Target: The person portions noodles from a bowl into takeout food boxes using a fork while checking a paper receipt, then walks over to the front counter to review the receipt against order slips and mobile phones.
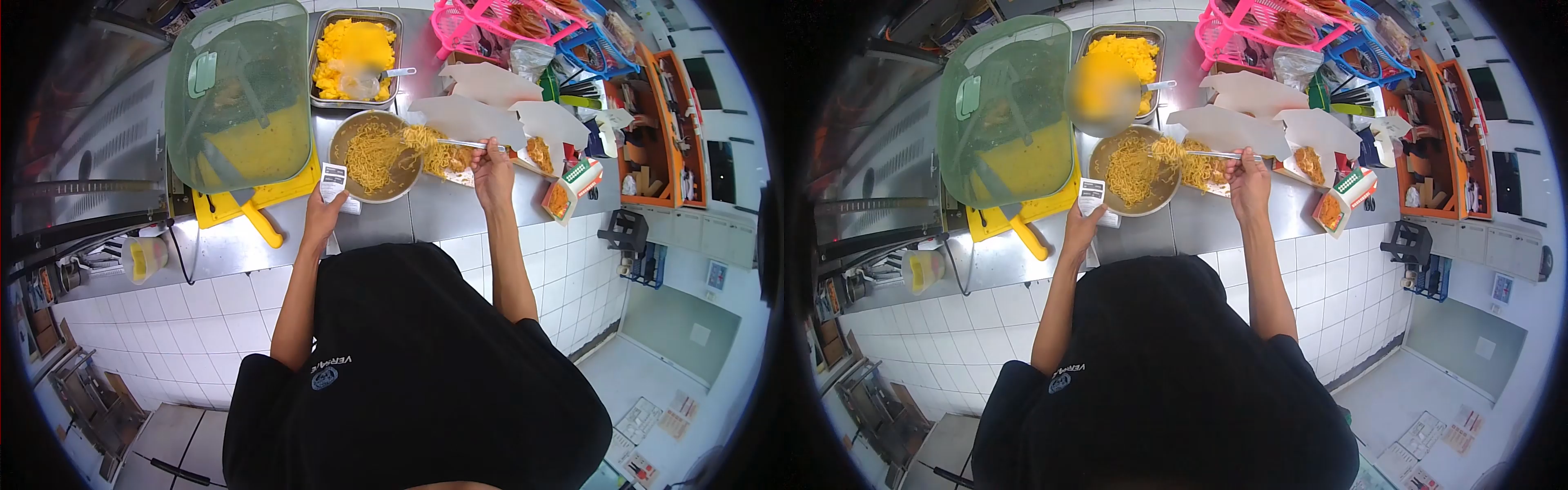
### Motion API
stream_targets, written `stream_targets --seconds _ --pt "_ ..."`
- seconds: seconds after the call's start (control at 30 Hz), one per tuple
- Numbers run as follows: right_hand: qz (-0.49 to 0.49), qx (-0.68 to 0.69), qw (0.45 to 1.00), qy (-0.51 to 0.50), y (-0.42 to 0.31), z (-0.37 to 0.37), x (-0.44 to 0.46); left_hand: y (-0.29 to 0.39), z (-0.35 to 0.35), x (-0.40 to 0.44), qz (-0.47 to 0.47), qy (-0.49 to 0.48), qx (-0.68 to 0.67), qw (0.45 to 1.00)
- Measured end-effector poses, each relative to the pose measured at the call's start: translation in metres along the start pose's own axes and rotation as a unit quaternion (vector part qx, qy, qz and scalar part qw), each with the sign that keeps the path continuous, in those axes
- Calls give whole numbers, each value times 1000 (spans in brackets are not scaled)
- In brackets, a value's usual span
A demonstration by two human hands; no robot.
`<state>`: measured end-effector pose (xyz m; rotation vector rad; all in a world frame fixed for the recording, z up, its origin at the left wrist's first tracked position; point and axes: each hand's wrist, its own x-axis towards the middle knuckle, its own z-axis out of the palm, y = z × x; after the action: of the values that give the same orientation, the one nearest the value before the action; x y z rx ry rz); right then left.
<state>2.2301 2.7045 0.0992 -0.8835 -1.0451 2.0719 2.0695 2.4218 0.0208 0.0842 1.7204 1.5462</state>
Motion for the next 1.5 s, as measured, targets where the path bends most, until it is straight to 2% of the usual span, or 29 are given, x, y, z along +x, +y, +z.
stream_targets --seconds 0.17,0.23,0.37,0.53,0.6,0.63,0.7,0.73,0.8,0.83,0.9,0.97,1.03,1.07,1.13,1.17,1.23,1.3,1.37,1.47,1.5 --pt "-25 10 1000 14 -32 -1 -11 3 2 -3 -8 1 -5 1000" --pt "-48 13 998 26 -48 -3 -15 -2 3 -1 28 11 -10 1000" --pt "-81 4 996 39 -71 -22 -17 -4 2 1 28 13 0 1000" --pt "-154 -112 979 68 -58 -44 -2 -4 1 2 28 5 5 1000" --pt "-194 -349 913 79 -34 -33 -2 -6 2 2 26 11 4 1000" --pt "-205 -449 870 11 -28 -18 -7 -5 3 2 27 18 2 999" --pt "-212 -550 806 -52 -33 9 -21 -5 2 3 35 11 0 999" --pt "-211 -549 807 -54 -37 17 -24 -5 2 2 41 7 -4 999" --pt "-276 -570 762 -137 -44 26 -31 -5 1 0 29 10 -2 1000" --pt "-277 -570 763 -132 -49 27 -36 -3 2 1 20 9 0 1000" --pt "-304 -605 730 -93 -60 29 -36 -2 3 6 38 10 1 999" --pt "-309 -604 727 -103 -61 24 -39 -11 1 -2 41 17 3 999" --pt "-335 -638 676 -155 -58 19 -37 0 2 -2 3 7 -12 1000" --pt "-339 -639 672 -156 -61 18 -31 -4 2 1 15 10 -19 1000" --pt "-286 -586 755 -76 -61 13 -32 5 6 -8 -16 19 -2 1000" --pt "-285 -584 757 -74 -55 11 -32 11 4 -8 -36 22 23 999" --pt "-242 -524 817 13 -45 5 -22 3 3 2 8 15 -2 1000" --pt "-227 -556 800 -3 -20 -18 -17 5 2 -4 -32 4 22 999" --pt "-224 -581 782 -22 -16 -20 -7 6 3 -2 -15 18 24 999" --pt "-253 -505 821 89 -32 -12 -11 -2 1 -5 4 4 14 1000" --pt "-252 -505 820 93 -31 -14 -8 -1 1 -5 -3 10 9 1000"
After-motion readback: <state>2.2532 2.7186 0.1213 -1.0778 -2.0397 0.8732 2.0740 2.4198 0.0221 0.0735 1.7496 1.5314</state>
